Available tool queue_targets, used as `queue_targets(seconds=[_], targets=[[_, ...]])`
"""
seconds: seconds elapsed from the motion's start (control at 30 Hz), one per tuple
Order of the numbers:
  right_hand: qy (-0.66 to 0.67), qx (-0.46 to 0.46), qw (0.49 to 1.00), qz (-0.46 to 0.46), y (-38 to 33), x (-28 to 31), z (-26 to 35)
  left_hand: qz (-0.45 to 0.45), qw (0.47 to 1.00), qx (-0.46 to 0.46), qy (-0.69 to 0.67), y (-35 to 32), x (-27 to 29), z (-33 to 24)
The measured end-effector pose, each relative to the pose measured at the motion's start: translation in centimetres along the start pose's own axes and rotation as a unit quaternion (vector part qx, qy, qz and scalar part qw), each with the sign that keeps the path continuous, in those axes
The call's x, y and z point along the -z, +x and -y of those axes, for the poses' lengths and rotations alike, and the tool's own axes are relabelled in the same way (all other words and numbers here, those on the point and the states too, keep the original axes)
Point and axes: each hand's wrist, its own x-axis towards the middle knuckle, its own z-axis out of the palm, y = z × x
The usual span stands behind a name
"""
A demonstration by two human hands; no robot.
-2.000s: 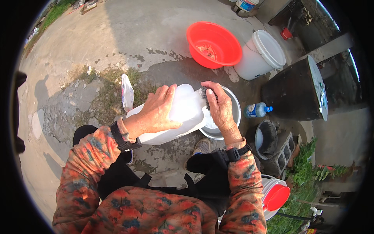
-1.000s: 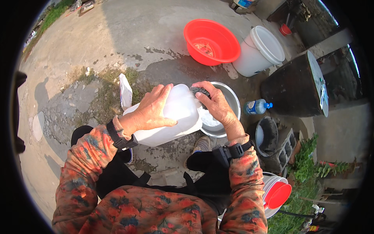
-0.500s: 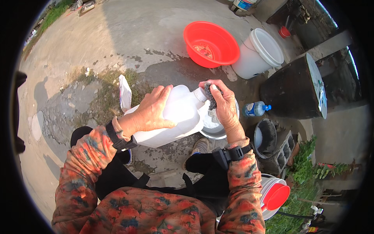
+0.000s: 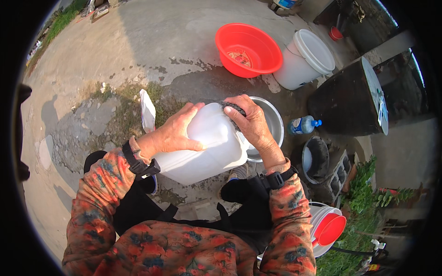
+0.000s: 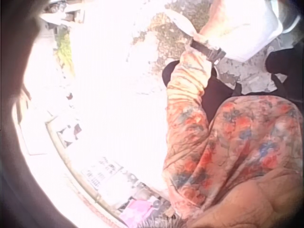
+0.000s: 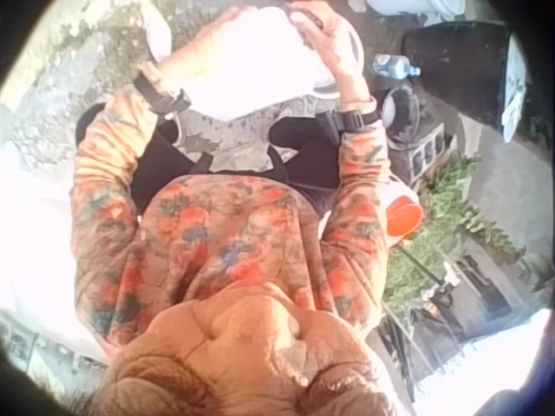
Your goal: The person scrubs the inside of a white plastic jerrycan with a cloth, rinses it with water from a metal bowl, and repeats the process on a second jerrycan. The person also uses a red scoop to add water to the bowl and pours water from the jerrycan into the bowl.
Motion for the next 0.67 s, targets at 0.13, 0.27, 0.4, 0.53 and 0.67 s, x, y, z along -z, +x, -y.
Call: queue_targets(seconds=[0.13,0.27,0.4,0.53,0.67], targets=[[0.088,0.058,0.989,0.108,-1.1,2.8,0.7,0.013,0.999,-0.015,-0.036,-0.1,0.6,0.4],[-0.033,0.153,0.986,0.057,-0.8,1.2,-0.1,0.033,0.999,0.004,-0.037,-0.3,0.5,0.3],[-0.068,0.049,0.996,0.040,-0.5,-0.4,-0.2,0.044,0.999,0.020,-0.025,-0.1,0.4,0.0],[0.028,0.085,0.991,0.104,-0.7,2.4,0.5,0.057,0.995,0.014,-0.087,-0.1,0.9,-0.1],[0.003,0.111,0.988,0.103,-0.9,2.0,-0.3,0.074,0.991,0.028,-0.109,-0.1,1.6,-0.6]])
